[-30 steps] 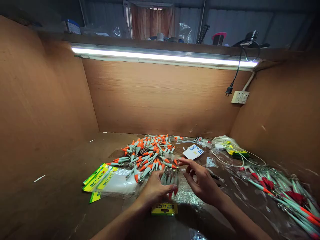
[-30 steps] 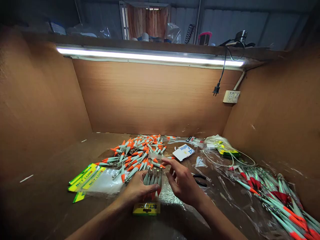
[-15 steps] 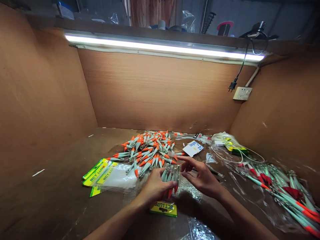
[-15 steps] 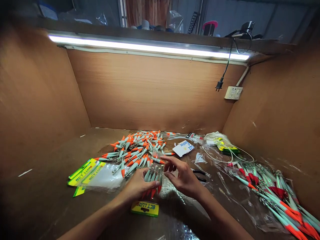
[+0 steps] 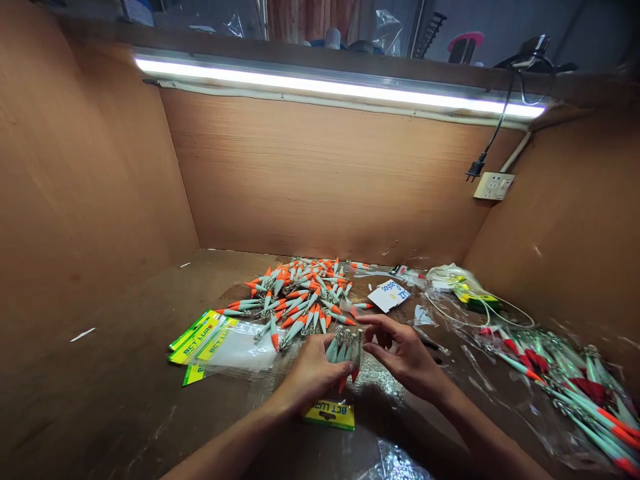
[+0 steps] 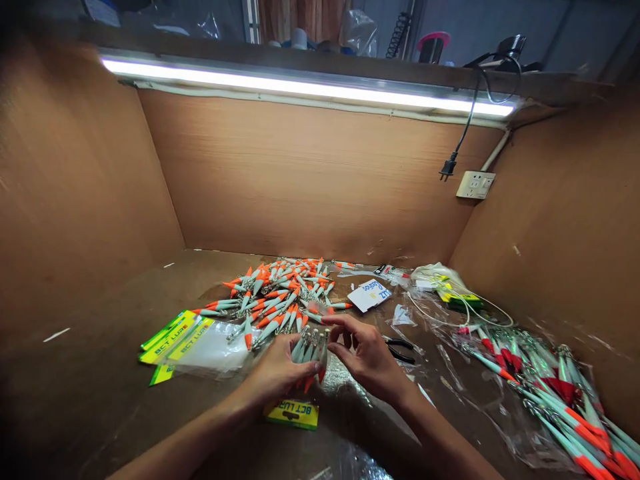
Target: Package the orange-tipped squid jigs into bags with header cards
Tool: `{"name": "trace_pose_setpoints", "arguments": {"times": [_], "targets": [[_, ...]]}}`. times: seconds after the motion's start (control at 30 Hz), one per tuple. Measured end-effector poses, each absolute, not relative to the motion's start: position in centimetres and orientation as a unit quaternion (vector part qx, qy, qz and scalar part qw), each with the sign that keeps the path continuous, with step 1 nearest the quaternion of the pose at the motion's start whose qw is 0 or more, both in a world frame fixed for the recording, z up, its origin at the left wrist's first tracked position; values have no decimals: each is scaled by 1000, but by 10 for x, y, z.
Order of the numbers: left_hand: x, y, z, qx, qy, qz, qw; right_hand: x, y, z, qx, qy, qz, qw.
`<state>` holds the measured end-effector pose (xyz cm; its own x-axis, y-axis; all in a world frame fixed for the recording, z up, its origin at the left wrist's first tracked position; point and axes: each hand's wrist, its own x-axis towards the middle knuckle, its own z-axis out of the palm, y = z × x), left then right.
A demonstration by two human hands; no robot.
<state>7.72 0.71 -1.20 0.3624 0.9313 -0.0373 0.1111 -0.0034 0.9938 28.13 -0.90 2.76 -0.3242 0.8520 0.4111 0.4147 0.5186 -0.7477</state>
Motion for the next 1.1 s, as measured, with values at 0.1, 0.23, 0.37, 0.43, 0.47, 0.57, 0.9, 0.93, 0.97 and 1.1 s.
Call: {"name": "trace_pose_setpoints", "arguments": {"times": [0.1,0.23,0.37,0.43,0.47,0.57,0.9,0.93,0.97,1.1], "targets": [[77,7,-9,602,431,352,572,280,-9,25,-419,-755,256,435],[76,8,-7,592,408,352,600,283,-7,25,-431,-745,247,446],[75,8,-6,565,398,353,631,286,-6,28,-422,-767,215,432],[74,7,-5,556,400,349,640,287,-5,28,-423,-773,203,427],[74,7,-4,552,401,344,645,287,-5,28,-424,-775,203,423],[74,7,-2,539,407,343,653,288,-4,27,-429,-773,210,417],[74,10,-12,584,425,356,593,285,-7,26,-436,-749,264,423],[74,10,-12,594,430,359,577,284,-8,26,-434,-753,259,421],[74,10,-12,602,436,359,564,282,-8,26,-431,-759,252,419],[75,11,-12,624,456,348,531,279,-11,25,-418,-785,215,403]]}}
